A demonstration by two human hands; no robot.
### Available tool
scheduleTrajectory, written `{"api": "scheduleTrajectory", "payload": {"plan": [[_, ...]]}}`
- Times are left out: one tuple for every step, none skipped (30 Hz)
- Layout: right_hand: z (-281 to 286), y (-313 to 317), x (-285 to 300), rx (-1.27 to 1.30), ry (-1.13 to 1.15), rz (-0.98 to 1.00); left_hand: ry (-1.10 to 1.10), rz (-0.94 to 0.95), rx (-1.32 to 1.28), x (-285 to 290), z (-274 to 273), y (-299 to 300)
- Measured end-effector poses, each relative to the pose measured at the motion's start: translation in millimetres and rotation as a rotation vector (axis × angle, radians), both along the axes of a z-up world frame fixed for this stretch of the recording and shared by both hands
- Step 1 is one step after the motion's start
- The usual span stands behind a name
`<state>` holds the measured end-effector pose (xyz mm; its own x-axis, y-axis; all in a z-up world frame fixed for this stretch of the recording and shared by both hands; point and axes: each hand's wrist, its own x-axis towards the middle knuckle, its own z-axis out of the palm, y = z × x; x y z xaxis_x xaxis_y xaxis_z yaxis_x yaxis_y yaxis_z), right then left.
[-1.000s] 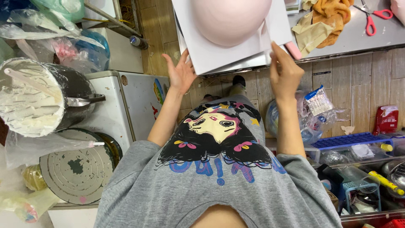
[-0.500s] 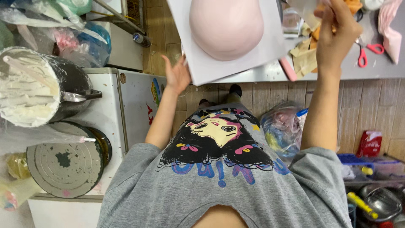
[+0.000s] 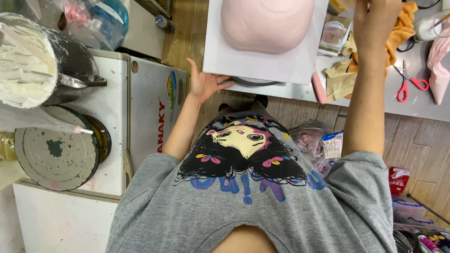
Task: The person smooths the surface of a pink cake on a white board using a small spatula and their fingers. They repeatedly scrape and wipe the sides and top of the cake to even out the frosting.
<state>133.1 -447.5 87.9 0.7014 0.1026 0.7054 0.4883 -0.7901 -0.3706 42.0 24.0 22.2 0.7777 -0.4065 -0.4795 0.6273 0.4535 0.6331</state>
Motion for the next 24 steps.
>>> {"api": "scheduleTrajectory", "payload": {"plan": [[-2,0,-1,0.016,0.014,-0.002,0.041,0.044,0.027,2,-2,1],[-4,1,-2,0.026,0.038,-0.009,0.028,0.045,-0.004,4,-3,3],[-5,3,-3,0.034,0.062,-0.018,0.016,0.046,-0.036,6,-4,6],[-5,3,-5,0.038,0.086,-0.023,0.003,0.046,-0.068,6,-6,7],[-4,4,-7,0.04,0.11,-0.029,-0.009,0.039,-0.063,5,-7,7],[-1,7,-9,0.038,0.134,-0.033,-0.02,0.032,-0.057,4,-8,7],[2,11,-11,0.036,0.157,-0.037,-0.033,0.023,-0.051,4,-8,6],[7,15,-15,0.071,0.168,-0.015,-0.023,0.03,-0.041,3,-8,5],[13,19,-21,0.107,0.179,0.01,-0.011,0.039,-0.031,0,-8,3],[20,24,-26,0.143,0.191,0.034,0.0,0.048,-0.02,-3,-8,0],[27,29,-32,0.132,0.159,0.055,0.014,0.047,-0.013,-6,-8,-3],[34,33,-36,0.121,0.127,0.075,0.028,0.047,-0.006,-8,-8,-6],[40,36,-40,0.109,0.095,0.096,0.042,0.046,0.0,-11,-8,-10],[45,40,-42,0.125,0.117,0.099,0.029,0.024,-0.01,-16,-9,-14],[50,44,-46,0.14,0.137,0.101,0.014,0.0,-0.021,-20,-10,-19],[54,47,-48,0.142,0.132,0.111,-0.001,-0.023,-0.032,-23,-11,-21],[57,48,-51,0.143,0.128,0.117,-0.006,-0.051,-0.071,-26,-12,-22],[59,51,-56,0.13,0.099,0.131,-0.012,-0.078,-0.11,-28,-13,-24],[61,54,-60,0.118,0.07,0.147,-0.016,-0.102,-0.149,-30,-15,-23],[62,55,-64,0.119,0.11,0.132,-0.001,-0.08,-0.127,-30,-17,-22],[63,58,-69,0.121,0.149,0.116,0.014,-0.059,-0.106,-29,-18,-18],[64,59,-73,0.123,0.189,0.1,0.028,-0.037,-0.084,-27,-19,-15],[65,60,-76,0.123,0.166,0.117,0.007,-0.038,-0.087,-24,-20,-11],[65,62,-79,0.123,0.144,0.134,-0.014,-0.039,-0.091,-21,-20,-7]]}}
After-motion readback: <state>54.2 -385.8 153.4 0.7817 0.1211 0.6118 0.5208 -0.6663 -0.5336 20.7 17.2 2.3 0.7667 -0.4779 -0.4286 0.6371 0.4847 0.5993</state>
